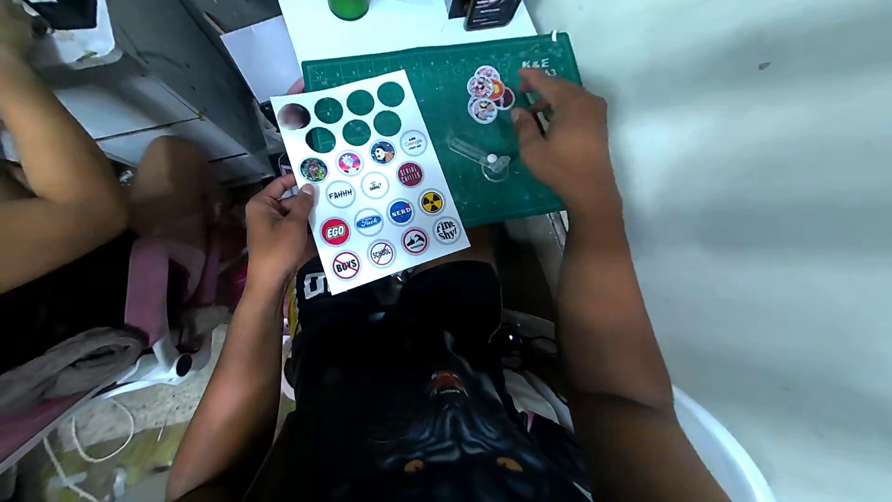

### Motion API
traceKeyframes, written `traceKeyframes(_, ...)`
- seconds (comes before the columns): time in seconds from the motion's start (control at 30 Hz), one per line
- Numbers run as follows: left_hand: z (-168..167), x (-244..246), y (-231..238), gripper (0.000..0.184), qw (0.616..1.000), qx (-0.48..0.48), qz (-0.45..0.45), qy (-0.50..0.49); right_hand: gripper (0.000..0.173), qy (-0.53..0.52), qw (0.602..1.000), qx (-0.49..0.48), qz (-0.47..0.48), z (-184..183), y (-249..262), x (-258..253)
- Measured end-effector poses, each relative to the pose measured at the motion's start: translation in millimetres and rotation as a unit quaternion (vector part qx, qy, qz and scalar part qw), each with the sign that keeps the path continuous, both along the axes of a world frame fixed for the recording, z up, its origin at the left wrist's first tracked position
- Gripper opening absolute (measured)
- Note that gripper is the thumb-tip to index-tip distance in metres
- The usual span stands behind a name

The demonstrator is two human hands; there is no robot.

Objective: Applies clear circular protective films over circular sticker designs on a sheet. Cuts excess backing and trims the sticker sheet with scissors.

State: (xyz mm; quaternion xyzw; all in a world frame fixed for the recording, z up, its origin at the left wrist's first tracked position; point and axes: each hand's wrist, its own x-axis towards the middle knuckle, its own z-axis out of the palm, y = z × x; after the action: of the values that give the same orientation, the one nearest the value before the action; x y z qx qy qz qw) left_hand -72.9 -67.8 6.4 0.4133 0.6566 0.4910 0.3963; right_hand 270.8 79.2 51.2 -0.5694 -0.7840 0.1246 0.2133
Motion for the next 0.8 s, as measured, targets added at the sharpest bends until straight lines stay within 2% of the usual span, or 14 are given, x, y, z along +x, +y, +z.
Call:
traceKeyframes(0.1,-1.8,-4.0,6.4,0.021,1.0,0.013,-0.006,-0.002,0.038,0.023,0.999,0.009,0.027,0.9,-16.6,5.2)
traceKeyframes(0.17,-4.4,-7.7,10.4,0.022,0.999,0.023,-0.025,0.013,0.035,0.002,1.0,-0.006,0.027,2.8,-23.7,10.6)
traceKeyframes(0.3,-0.8,-22.3,21.4,0.017,0.992,0.016,-0.067,0.105,0.03,-0.105,0.989,-0.087,-0.055,18.1,-36.2,35.4)
traceKeyframes(0.43,11.1,-40.2,36.2,0.018,0.982,-0.015,-0.079,0.173,0.042,-0.146,0.966,-0.174,-0.122,11.7,-43.7,61.1)
traceKeyframes(0.63,16.5,-47.3,56.7,0.018,0.978,0.012,-0.095,0.185,0.043,-0.127,0.967,-0.149,-0.161,-2.5,-67.1,70.2)
traceKeyframes(0.8,13.2,-44.4,72.8,0.026,0.968,-0.036,-0.127,0.215,0.052,-0.158,0.95,-0.177,-0.204,-1.1,-79.8,67.1)
